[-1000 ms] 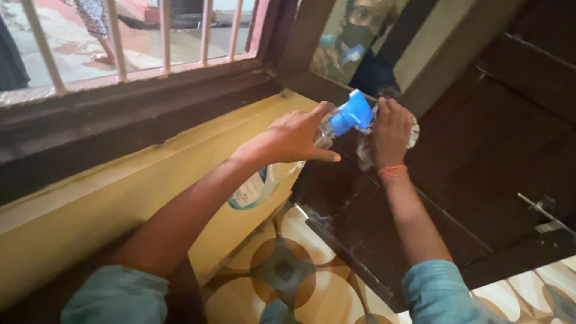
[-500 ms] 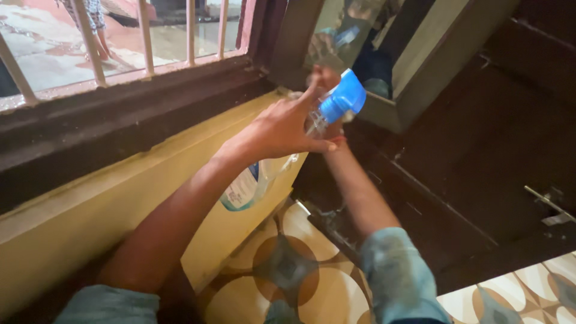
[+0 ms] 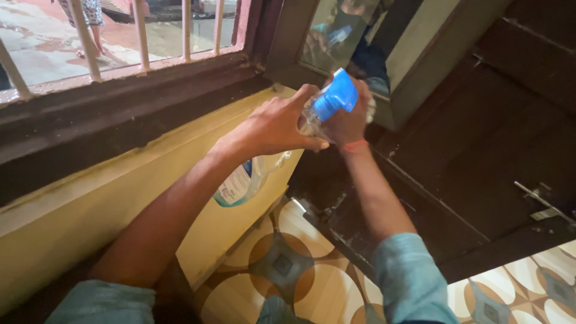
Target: The person sprays a cleaning solution onto a mirror and wipes the surface with a cloth. They repeatedly spray and wipe the same area of the mirror throughout the video.
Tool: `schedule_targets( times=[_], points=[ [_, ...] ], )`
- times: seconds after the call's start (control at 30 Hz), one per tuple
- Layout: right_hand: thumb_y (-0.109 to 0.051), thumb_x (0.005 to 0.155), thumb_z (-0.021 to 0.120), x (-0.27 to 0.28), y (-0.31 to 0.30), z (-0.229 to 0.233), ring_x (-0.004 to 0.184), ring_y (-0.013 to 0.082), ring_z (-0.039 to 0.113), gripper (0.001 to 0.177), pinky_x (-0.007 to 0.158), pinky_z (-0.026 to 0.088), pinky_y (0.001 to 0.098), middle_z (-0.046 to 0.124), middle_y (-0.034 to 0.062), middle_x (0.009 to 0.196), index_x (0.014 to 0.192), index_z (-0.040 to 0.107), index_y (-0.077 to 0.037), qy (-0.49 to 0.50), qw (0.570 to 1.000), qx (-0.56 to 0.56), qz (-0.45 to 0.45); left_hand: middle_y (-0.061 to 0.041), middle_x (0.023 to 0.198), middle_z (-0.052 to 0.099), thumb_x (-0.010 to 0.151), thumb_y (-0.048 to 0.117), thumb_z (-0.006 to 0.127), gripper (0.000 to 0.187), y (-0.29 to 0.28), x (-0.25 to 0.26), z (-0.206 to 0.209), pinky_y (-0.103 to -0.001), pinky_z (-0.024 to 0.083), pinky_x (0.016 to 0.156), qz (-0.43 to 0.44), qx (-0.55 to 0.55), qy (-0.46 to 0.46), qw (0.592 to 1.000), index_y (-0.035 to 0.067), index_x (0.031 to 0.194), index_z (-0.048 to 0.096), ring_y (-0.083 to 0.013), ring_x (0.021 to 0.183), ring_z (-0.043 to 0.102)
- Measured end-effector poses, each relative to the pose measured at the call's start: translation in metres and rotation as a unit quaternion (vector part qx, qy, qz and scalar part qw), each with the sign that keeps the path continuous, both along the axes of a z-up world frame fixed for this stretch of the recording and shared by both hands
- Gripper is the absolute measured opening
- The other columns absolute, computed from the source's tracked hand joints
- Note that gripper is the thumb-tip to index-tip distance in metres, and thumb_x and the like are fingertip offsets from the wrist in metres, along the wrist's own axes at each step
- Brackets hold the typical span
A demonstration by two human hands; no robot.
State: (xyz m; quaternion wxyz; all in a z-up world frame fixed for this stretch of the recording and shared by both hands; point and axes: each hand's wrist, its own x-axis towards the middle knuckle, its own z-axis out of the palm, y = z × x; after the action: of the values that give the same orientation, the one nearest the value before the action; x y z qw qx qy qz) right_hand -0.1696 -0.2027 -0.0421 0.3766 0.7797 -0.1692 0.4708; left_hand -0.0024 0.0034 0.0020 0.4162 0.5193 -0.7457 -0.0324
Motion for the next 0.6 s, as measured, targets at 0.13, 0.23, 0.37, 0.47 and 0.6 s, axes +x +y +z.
schedule_targets(
  times=[0.13,0.23,0.37,0.47,0.6],
  points=[
    [-0.009,0.092,0.071,-0.064,-0.013,-0.003,0.13,0.031,0.054,0.051,0.12,0.036,0.0495,0.057,0.013,0.133,0.141,0.056,-0.003,-0.001,0.995,-0.003,-0.103,-0.018,0.083,0.071,0.07,0.05,0.085,0.088,0.005,-0.007,0.003,-0.053,0.05,0.077,-0.007,0.045,0.015,0.999,0.016,0.141,0.046,-0.0404,0.087,0.07],
    [-0.012,0.094,0.073,-0.088,-0.014,-0.005,0.131,0.0357,0.052,0.053,0.12,0.035,0.0506,0.056,0.0146,0.136,0.143,0.055,-0.004,-0.001,0.995,0.008,-0.099,-0.017,0.084,0.072,0.07,0.05,0.086,0.087,0.006,-0.011,0.0,-0.052,0.051,0.079,-0.026,0.028,0.015,0.999,0.015,0.14,0.046,-0.0401,0.087,0.071],
    [-0.014,0.085,0.075,-0.073,0.007,-0.004,0.13,0.0417,0.05,0.06,0.115,0.035,0.0534,0.054,0.0191,0.136,0.139,0.053,-0.001,-0.044,0.995,0.044,-0.083,-0.016,0.083,0.072,0.07,0.05,0.086,0.087,0.008,-0.018,-0.002,-0.052,0.051,0.078,-0.033,0.036,0.009,0.999,0.014,0.139,0.047,-0.0398,0.085,0.071],
    [-0.02,0.076,0.078,-0.062,0.029,0.0,0.123,0.0468,0.048,0.065,0.107,0.034,0.0562,0.054,0.0228,0.131,0.132,0.053,0.002,-0.076,0.992,0.082,-0.054,-0.018,0.081,0.072,0.068,0.049,0.086,0.087,0.007,-0.024,-0.003,-0.051,0.052,0.077,-0.023,0.062,-0.002,0.998,0.016,0.139,0.048,-0.0395,0.085,0.072],
    [-0.016,0.088,0.071,-0.055,0.038,0.002,0.126,0.043,0.05,0.05,0.111,0.036,0.0532,0.055,0.0202,0.133,0.133,0.055,0.0,-0.102,0.987,0.116,-0.047,-0.018,0.085,0.072,0.067,0.051,0.088,0.09,0.006,-0.03,-0.006,-0.051,0.052,0.079,-0.039,0.021,-0.012,0.999,0.013,0.138,0.049,-0.0413,0.089,0.071]
  ],
)
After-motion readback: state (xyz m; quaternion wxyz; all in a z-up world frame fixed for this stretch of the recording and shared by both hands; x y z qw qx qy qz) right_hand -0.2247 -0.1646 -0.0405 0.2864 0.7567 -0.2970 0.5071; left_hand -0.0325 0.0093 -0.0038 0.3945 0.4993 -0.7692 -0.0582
